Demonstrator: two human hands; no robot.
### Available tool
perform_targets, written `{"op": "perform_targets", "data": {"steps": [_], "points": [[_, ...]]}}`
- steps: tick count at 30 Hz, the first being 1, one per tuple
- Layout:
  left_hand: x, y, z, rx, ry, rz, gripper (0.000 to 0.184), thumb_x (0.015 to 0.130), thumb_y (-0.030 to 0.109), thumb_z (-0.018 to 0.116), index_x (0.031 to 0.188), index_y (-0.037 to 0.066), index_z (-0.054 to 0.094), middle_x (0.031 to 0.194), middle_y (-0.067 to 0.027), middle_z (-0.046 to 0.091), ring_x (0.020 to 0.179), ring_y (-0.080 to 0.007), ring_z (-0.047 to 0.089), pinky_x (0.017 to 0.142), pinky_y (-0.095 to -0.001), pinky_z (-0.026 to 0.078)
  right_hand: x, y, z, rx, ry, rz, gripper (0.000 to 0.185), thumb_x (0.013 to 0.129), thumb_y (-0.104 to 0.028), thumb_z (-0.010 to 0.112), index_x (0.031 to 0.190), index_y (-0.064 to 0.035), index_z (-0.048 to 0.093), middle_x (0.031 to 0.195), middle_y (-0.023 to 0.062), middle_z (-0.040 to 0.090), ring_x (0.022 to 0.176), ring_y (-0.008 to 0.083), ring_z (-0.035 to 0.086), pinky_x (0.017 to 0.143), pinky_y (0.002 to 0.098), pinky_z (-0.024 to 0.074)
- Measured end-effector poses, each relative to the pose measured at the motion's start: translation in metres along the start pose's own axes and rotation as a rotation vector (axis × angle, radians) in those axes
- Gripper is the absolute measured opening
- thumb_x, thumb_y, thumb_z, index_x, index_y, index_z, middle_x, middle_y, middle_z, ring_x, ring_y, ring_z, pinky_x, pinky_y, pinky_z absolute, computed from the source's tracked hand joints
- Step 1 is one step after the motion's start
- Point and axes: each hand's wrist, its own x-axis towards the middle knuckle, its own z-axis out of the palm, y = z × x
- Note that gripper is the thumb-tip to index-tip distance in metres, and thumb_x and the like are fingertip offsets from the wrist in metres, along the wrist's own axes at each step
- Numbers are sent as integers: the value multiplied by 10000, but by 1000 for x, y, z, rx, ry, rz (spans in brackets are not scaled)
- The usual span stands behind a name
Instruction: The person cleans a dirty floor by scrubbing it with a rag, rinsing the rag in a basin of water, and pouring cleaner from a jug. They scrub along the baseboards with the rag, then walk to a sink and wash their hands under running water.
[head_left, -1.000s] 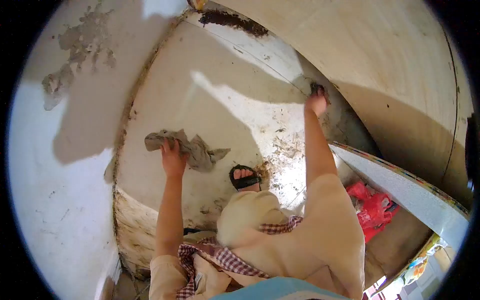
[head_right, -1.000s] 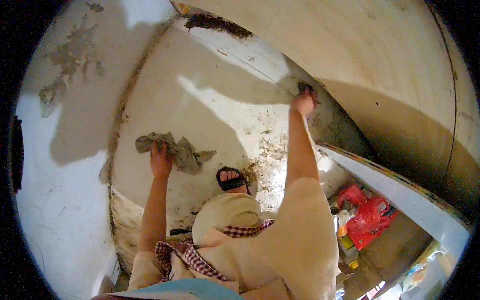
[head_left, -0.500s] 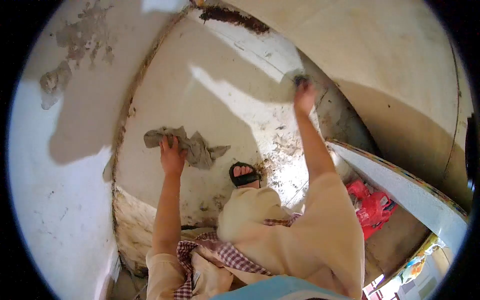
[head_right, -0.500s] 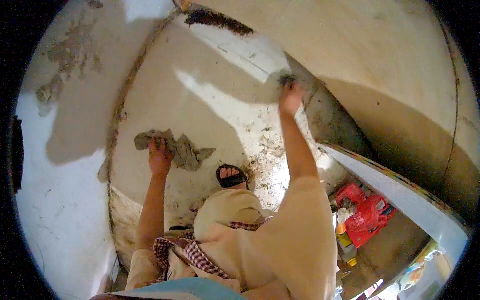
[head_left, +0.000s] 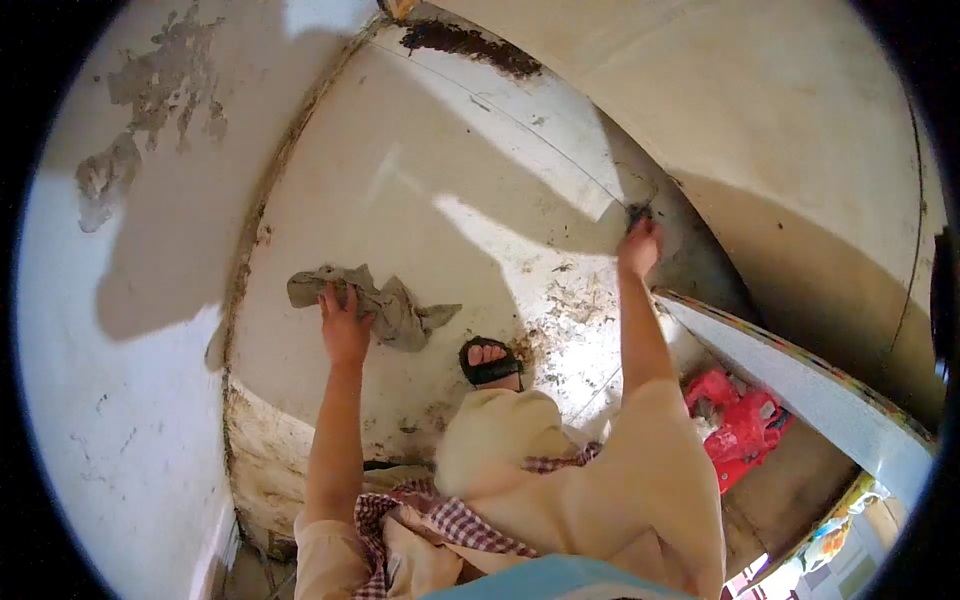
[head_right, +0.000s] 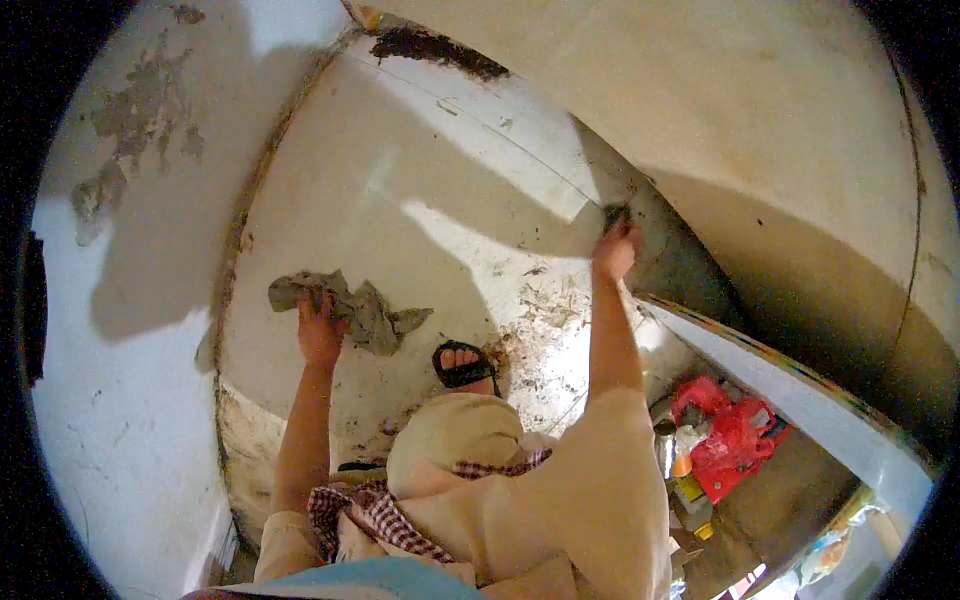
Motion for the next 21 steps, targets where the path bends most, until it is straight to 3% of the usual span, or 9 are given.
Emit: {"op": "perform_targets", "data": {"steps": [2, 3, 5, 6, 7, 8, 12, 15, 21], "points": [[3, 2, -1, -17, 29, -7, 639, 660, 230, 694, 1235, 129, 435, 1340, -178, 255, 1179, -406, 332, 896, -400, 413, 38, 1, 34, -445, 164, -167, 234, 763, -183, 525, 955, -50, 550, 938, 144, 600, 936, 281, 550, 824, 367, 430], [-2, 4, -3, -26, 37, -1, 631, 661, 238, 696, 1227, 127, 439, 1336, -169, 260, 1175, -422, 327, 888, -403, 419, 49, -40, 32, -496, -257, 154, 237, 764, -184, 517, 950, -42, 552, 896, 163, 594, 872, 278, 563, 759, 366, 440], [1, 6, -9, -24, -18, -21, 620, 673, 249, 687, 1226, 119, 438, 1334, -173, 260, 1176, -420, 327, 894, -403, 415, 23, -70, 73, 52, -223, -149, 258, 797, -233, 506, 943, -21, 530, 945, 226, 535, 889, 316, 529, 747, 362, 419], [1, 7, -13, -24, -45, -36, 614, 679, 254, 683, 1225, 116, 437, 1333, -176, 260, 1177, -418, 326, 897, -402, 413, -19, -96, 67, 158, -295, 71, 256, 826, -263, 489, 956, -46, 532, 946, 207, 520, 884, 314, 515, 765, 352, 402], [1, 8, -18, -29, -61, -45, 617, 679, 253, 684, 1225, 110, 435, 1331, -179, 262, 1177, -422, 324, 898, -403, 412, -49, -108, 24, 324, -492, -158, 286, 851, -315, 453, 983, -76, 537, 954, 182, 509, 896, 309, 493, 798, 351, 384], [3, 11, -21, -37, -73, -58, 620, 679, 253, 685, 1226, 105, 433, 1330, -183, 263, 1177, -425, 322, 900, -403, 411, -62, -58, 41, 152, -374, -830, 294, 865, -320, 438, 980, -70, 542, 983, 160, 499, 915, 301, 476, 809, 343, 377], [3, 2, -1, 16, 54, 50, 631, 667, 214, 698, 1224, 88, 431, 1320, -192, 275, 1178, -435, 315, 905, -400, 409, 33, -50, 9, 164, -132, 123, 347, 883, -305, 372, 900, -12, 558, 812, 167, 574, 723, 325, 545, 668, 366, 435], [0, 4, -6, -78, 41, 35, 627, 662, 188, 703, 1222, 93, 438, 1319, -187, 280, 1182, -433, 311, 918, -399, 399, 30, -60, 45, 2, -70, -44, 284, 855, -280, 452, 935, -32, 567, 896, 176, 578, 807, 345, 542, 694, 390, 445], [0, 7, -14, -36, -11, -16, 606, 677, 214, 692, 1218, 96, 447, 1329, -182, 261, 1187, -435, 300, 940, -403, 377, -104, -48, -27, 63, -648, -252, 334, 852, -360, 472, 949, -58, 576, 972, 160, 541, 877, 286, 514, 734, 395, 397]]}}
